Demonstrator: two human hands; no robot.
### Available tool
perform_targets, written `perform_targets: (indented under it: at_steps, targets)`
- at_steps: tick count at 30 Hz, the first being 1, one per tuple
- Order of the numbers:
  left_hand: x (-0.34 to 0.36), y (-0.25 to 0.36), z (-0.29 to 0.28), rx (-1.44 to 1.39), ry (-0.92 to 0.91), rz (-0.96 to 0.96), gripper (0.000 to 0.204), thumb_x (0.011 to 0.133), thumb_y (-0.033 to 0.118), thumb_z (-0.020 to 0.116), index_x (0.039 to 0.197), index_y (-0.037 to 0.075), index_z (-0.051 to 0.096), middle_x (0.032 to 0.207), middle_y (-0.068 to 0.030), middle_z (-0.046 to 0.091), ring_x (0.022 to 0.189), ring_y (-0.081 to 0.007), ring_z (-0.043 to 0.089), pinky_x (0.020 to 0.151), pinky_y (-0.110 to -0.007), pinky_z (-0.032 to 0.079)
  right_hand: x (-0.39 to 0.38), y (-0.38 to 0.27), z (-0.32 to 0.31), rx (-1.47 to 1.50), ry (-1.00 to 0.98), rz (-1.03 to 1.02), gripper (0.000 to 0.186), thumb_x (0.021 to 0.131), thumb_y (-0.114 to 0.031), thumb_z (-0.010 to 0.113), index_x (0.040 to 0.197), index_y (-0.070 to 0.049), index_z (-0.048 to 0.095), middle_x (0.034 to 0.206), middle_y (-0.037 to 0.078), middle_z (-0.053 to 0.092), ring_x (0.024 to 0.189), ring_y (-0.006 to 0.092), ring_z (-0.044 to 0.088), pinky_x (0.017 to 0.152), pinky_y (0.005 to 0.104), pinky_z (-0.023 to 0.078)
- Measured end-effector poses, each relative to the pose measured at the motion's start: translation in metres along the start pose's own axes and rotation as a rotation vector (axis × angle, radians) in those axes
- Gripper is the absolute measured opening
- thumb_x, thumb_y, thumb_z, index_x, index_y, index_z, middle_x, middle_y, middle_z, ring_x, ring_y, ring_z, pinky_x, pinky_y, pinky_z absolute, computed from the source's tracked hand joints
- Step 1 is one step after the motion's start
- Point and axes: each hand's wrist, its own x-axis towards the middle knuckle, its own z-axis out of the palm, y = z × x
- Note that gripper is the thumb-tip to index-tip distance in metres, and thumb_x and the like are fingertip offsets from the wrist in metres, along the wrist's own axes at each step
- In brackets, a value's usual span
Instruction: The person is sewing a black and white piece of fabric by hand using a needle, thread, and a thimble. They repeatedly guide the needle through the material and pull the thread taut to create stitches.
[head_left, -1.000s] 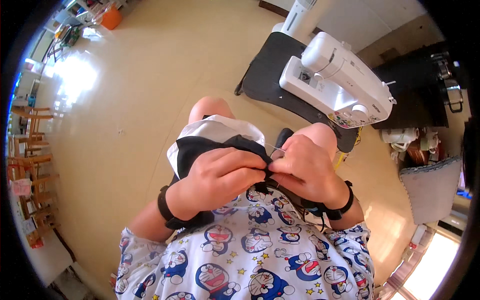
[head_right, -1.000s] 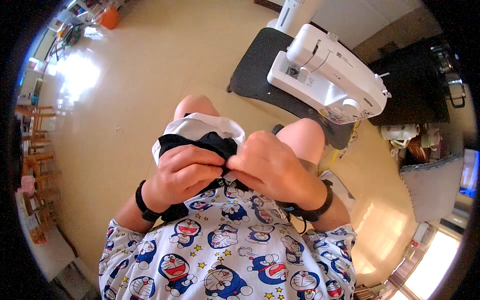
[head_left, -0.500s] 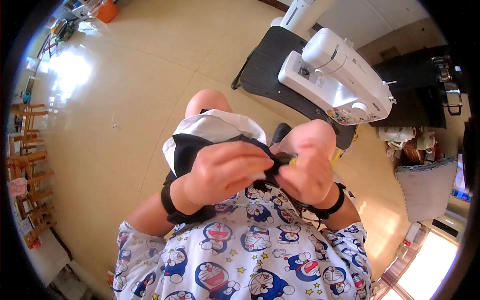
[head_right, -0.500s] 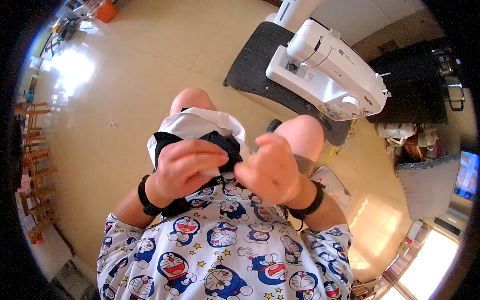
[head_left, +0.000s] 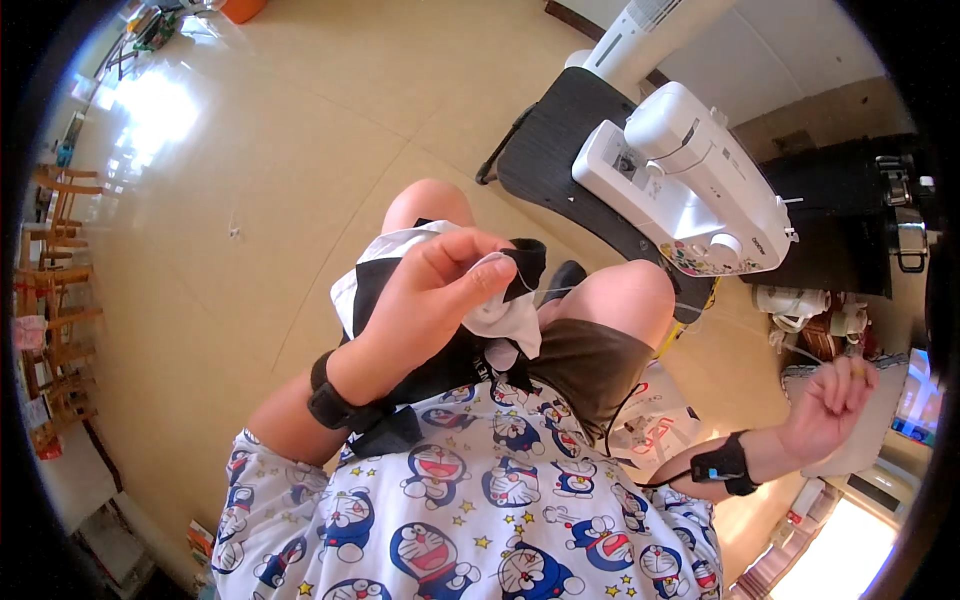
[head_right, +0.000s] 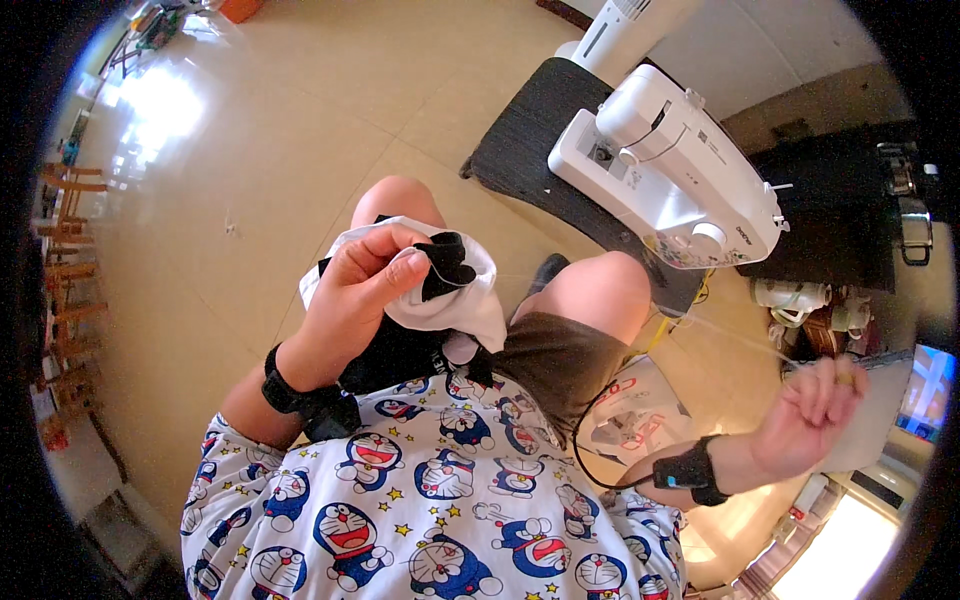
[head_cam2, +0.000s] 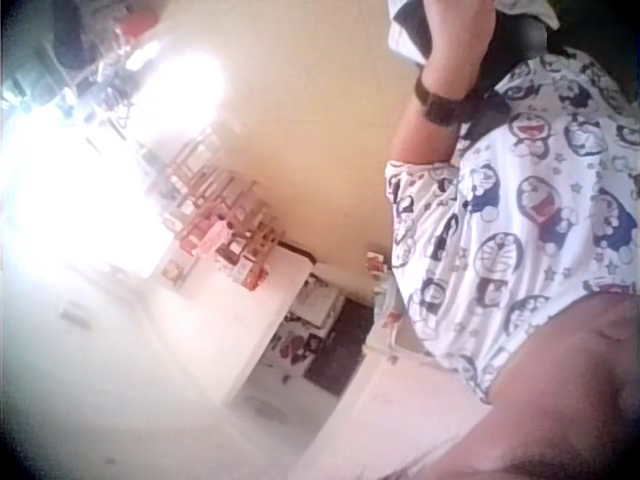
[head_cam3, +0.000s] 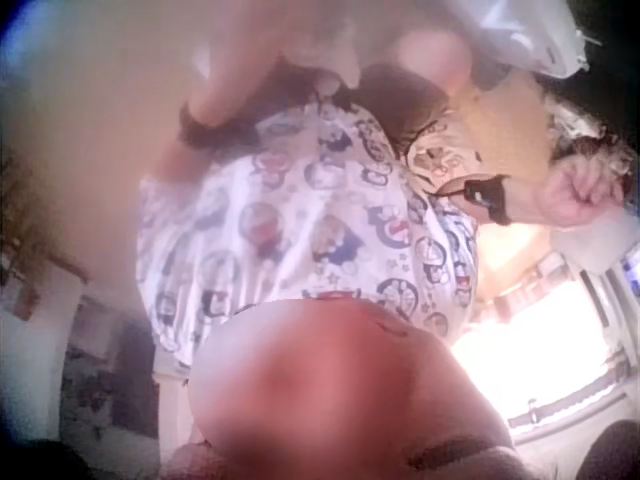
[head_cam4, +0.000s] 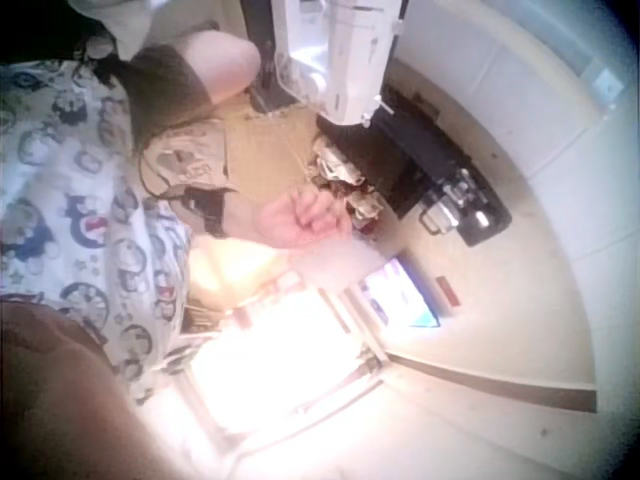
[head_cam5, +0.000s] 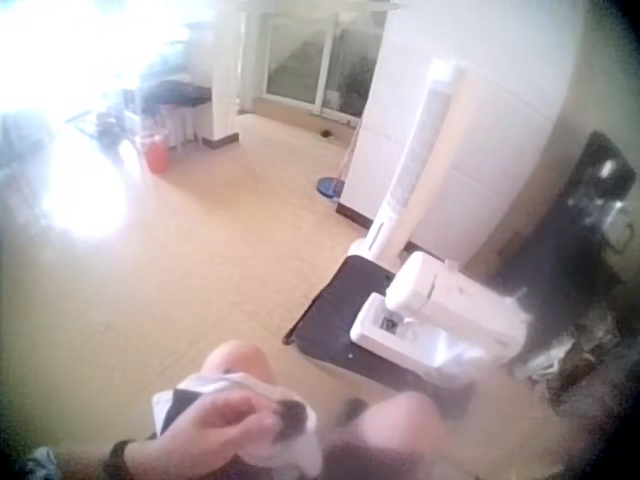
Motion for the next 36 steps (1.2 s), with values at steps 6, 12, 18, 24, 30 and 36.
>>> perform_targets:
  at_steps: [6,12,18,24,30,36]
  targets:
    - [0.005,0.000,0.001,0.196,0.078,0.133,0.014,0.089,0.012,0.052,0.094,-0.001,0.056,0.083,0.0010,0.058,0.077,-0.0036,0.050,0.068,-0.018,0.040,-0.018,-0.058,0.003,0.048,0.036,-0.260,0.003,0.086,-0.001,0.041,0.083,-0.001,0.042,0.066,0.003,0.033,0.054,0.0113,0.030,0.048,0.0240,0.027]
    - [0.006,-0.001,-0.001,0.225,0.056,0.114,0.013,0.089,0.012,0.051,0.090,-0.001,0.054,0.083,0.0004,0.059,0.077,-0.0040,0.050,0.069,-0.019,0.041,-0.023,-0.073,0.001,-0.003,-0.013,-0.291,0.008,0.089,-0.006,0.037,0.084,-0.001,0.039,0.070,0.005,0.034,0.055,0.0133,0.027,0.045,0.0265,0.026]
    - [0.004,-0.001,-0.010,-0.006,0.038,0.113,0.011,0.089,0.013,0.051,0.091,0.003,0.054,0.092,-0.0010,0.057,0.084,-0.0062,0.050,0.078,-0.021,0.039,-0.031,-0.074,-0.004,0.023,0.066,-0.250,0.005,0.085,0.000,0.042,0.081,-0.003,0.041,0.064,0.002,0.031,0.054,0.0106,0.027,0.045,0.0242,0.024]
    - [0.000,0.007,0.007,0.109,-0.041,0.146,0.014,0.090,0.015,0.049,0.092,0.002,0.053,0.092,0.0008,0.055,0.083,-0.0054,0.047,0.078,-0.020,0.037,-0.023,-0.025,0.002,-0.089,-0.254,-0.066,0.008,0.088,-0.009,0.039,0.083,-0.004,0.042,0.073,0.007,0.044,0.057,0.0147,0.042,0.047,0.0232,0.031]
    - [-0.004,0.004,0.018,0.114,-0.177,0.008,0.015,0.091,0.014,0.049,0.092,0.000,0.055,0.081,0.0026,0.056,0.074,-0.0034,0.050,0.068,-0.018,0.042,-0.016,0.108,0.027,-0.754,-0.207,0.350,0.016,0.076,-0.006,0.060,0.090,-0.002,0.056,0.082,0.003,0.054,0.071,0.0112,0.049,0.060,0.0226,0.040]
    - [-0.006,0.010,0.018,0.168,-0.155,-0.054,0.019,0.089,0.014,0.053,0.098,-0.001,0.059,0.081,0.0019,0.059,0.074,-0.0029,0.052,0.066,-0.018,0.042,-0.002,0.174,0.039,-0.925,-0.494,0.624,0.029,0.072,-0.005,0.068,0.099,-0.002,0.059,0.072,-0.004,0.052,0.059,0.0025,0.039,0.050,0.0177,0.030]
